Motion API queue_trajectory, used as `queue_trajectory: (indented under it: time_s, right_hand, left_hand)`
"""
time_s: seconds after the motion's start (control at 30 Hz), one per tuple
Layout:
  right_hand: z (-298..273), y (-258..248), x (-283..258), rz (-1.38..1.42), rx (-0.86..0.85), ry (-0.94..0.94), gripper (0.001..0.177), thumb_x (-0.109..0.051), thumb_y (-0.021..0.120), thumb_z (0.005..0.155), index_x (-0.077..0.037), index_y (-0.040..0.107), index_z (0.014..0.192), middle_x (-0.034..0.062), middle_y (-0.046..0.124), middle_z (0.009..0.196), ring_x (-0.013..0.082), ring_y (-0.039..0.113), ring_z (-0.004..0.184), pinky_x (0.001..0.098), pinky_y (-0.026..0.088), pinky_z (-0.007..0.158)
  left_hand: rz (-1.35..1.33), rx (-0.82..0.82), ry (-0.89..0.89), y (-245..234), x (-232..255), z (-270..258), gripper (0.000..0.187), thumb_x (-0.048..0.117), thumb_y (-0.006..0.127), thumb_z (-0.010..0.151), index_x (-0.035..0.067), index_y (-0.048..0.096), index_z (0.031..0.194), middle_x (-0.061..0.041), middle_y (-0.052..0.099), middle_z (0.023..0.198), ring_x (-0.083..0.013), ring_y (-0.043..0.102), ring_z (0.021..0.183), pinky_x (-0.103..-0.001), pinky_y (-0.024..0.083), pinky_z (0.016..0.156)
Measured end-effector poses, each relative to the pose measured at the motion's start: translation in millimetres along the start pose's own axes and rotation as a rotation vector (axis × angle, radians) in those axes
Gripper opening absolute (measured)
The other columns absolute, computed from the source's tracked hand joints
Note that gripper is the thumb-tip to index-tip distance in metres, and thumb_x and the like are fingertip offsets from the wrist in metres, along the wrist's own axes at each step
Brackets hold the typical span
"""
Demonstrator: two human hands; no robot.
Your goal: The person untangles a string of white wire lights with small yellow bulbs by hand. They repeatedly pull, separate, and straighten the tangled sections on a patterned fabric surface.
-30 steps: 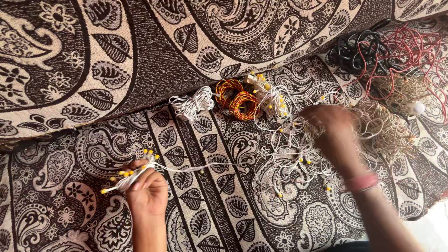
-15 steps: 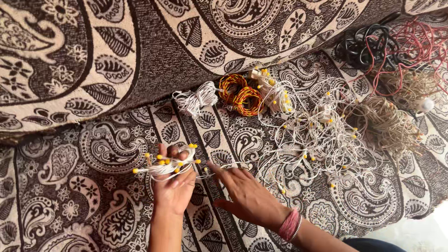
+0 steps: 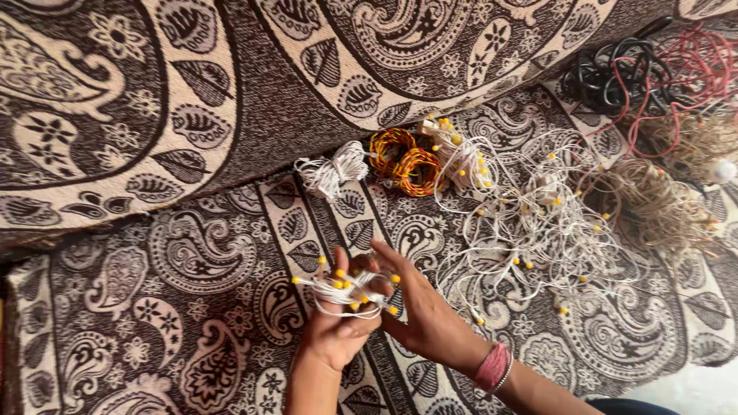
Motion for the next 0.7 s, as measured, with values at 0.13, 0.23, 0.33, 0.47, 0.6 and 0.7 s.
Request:
queue_trajectory:
  time_s: [0.13, 0.23, 0.33, 0.47, 0.6, 0.7]
  right_hand:
    - [-2, 14, 27, 0.157, -0.103, 0.255, 0.079, -0.019, 0.066, 0.091, -0.009, 0.024, 0.157, 0.0231, 0.061, 0.134, 0.0302, 0.065, 0.118, 0.0429, 0.053, 0.103]
    - [-8, 27, 49, 0.140, -0.287, 0.437, 0.056, -0.038, 0.062, 0.100, -0.014, 0.047, 0.148, 0.0176, 0.081, 0.114, 0.0233, 0.079, 0.093, 0.0388, 0.062, 0.093]
    - [-4, 29, 36, 0.166, -0.298, 0.272, 0.044, -0.042, 0.058, 0.101, -0.012, 0.066, 0.133, 0.0105, 0.077, 0.125, 0.0194, 0.077, 0.095, 0.0378, 0.062, 0.092]
    - [-3, 12, 26, 0.157, -0.053, 0.151, 0.061, -0.035, 0.071, 0.093, -0.006, 0.051, 0.142, 0.0126, 0.056, 0.144, 0.0223, 0.064, 0.122, 0.0356, 0.060, 0.098]
    - [-4, -15, 6, -0.292, 0.199, -0.297, 0.048, -0.024, 0.084, 0.077, -0.010, 0.067, 0.120, 0.0230, 0.034, 0.161, 0.0396, 0.037, 0.146, 0.0430, 0.046, 0.111]
    - [-3, -10, 30, -0.185, 0.149, -0.296, 0.047, -0.024, 0.085, 0.075, -0.009, 0.062, 0.113, 0.0229, 0.049, 0.154, 0.0399, 0.043, 0.142, 0.0462, 0.039, 0.112]
  left_hand:
    - [0.063, -0.045, 0.141, 11, 20, -8, 0.057, 0.050, 0.046, 0.107, -0.001, 0.068, 0.120, -0.020, 0.074, 0.098, -0.0028, 0.053, 0.041, -0.014, 0.042, 0.036]
    - [-0.048, 0.367, 0.575, -12, 66, -32, 0.030, 0.043, 0.048, 0.107, 0.022, 0.069, 0.104, -0.009, 0.070, 0.102, -0.0100, 0.066, 0.059, -0.019, 0.049, 0.045]
    - [-0.076, -0.167, 0.634, 50, 87, -40, 0.026, 0.020, 0.053, 0.109, 0.014, 0.078, 0.113, -0.021, 0.073, 0.119, -0.0090, 0.067, 0.055, -0.017, 0.052, 0.045]
    - [-0.171, 0.778, 0.555, -20, 55, -46, 0.031, 0.046, 0.044, 0.104, 0.023, 0.062, 0.114, 0.006, 0.054, 0.122, -0.0131, 0.066, 0.066, -0.023, 0.055, 0.052]
    - [-0.033, -0.012, -0.001, 20, -20, 8, 0.066, 0.064, 0.047, 0.100, 0.007, 0.057, 0.131, -0.030, 0.070, 0.108, -0.0112, 0.060, 0.051, -0.017, 0.044, 0.039]
    - [-0.101, -0.160, -0.176, 16, -49, 9, 0.066, 0.068, 0.043, 0.101, 0.010, 0.052, 0.133, -0.032, 0.069, 0.115, -0.0117, 0.054, 0.045, -0.018, 0.041, 0.038]
Point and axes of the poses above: each hand's wrist, its own z-axis towards the middle knuckle, its own y-axis out of the palm, x = y × z, the point moved 9 cm from there along z, towards the middle knuckle
